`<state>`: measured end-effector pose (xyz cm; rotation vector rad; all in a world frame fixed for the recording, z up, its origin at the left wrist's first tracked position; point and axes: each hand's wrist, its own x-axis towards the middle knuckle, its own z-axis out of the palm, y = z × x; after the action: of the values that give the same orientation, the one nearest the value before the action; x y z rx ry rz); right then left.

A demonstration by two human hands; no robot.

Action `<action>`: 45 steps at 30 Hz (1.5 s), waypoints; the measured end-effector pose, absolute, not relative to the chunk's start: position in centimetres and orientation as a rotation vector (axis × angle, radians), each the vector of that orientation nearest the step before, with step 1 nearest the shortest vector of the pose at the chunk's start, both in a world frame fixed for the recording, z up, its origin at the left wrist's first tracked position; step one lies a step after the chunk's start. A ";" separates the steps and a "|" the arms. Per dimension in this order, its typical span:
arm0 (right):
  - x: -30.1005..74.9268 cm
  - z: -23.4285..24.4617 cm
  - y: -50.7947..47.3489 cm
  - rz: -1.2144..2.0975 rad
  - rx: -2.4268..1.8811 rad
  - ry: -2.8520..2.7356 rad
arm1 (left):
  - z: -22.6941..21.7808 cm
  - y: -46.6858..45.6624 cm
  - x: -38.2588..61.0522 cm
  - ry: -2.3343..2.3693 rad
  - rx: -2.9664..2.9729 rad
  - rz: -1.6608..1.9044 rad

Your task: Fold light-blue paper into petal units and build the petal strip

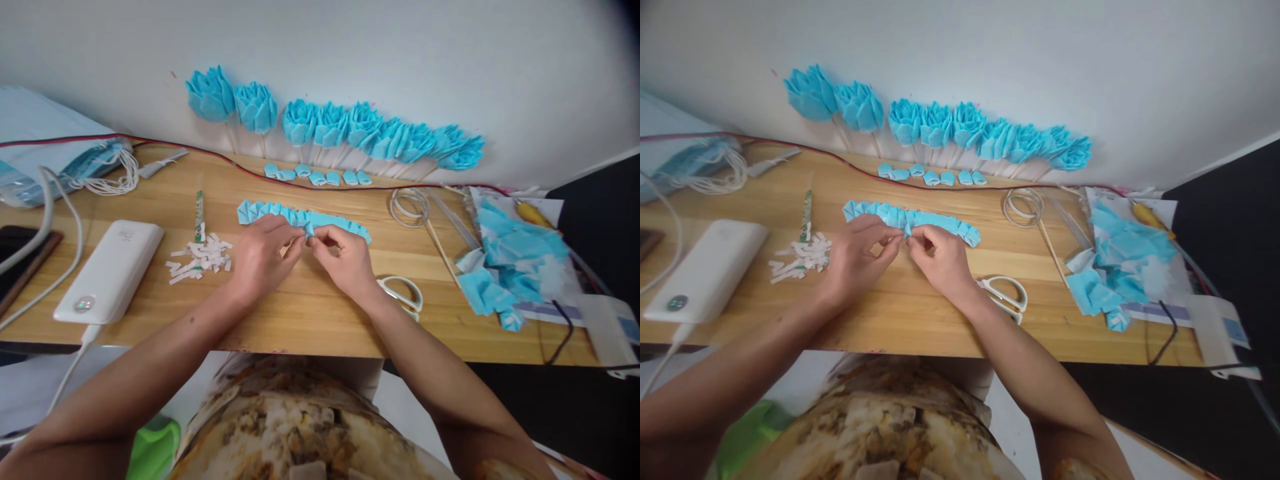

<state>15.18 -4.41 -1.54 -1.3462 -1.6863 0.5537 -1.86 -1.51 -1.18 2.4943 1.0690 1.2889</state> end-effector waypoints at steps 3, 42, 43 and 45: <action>15.1 -1.5 -4.4 0.555 -1.349 -1.680 | -1.2 -1.5 -1.9 1.063 2.482 1.281; 15.2 -0.8 -4.2 0.777 -1.363 -1.510 | -0.9 -1.2 -2.4 1.087 2.416 1.285; 15.2 -0.8 -4.2 0.776 -1.357 -1.510 | -0.9 -1.2 -2.4 1.080 2.438 1.279; 15.2 -0.8 -4.2 0.776 -1.346 -1.513 | -1.0 -1.2 -2.4 1.076 2.479 1.265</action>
<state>15.19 -4.20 -0.76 -1.3462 -1.5131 0.7759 -2.40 -1.16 -0.96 2.4793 1.0756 1.2646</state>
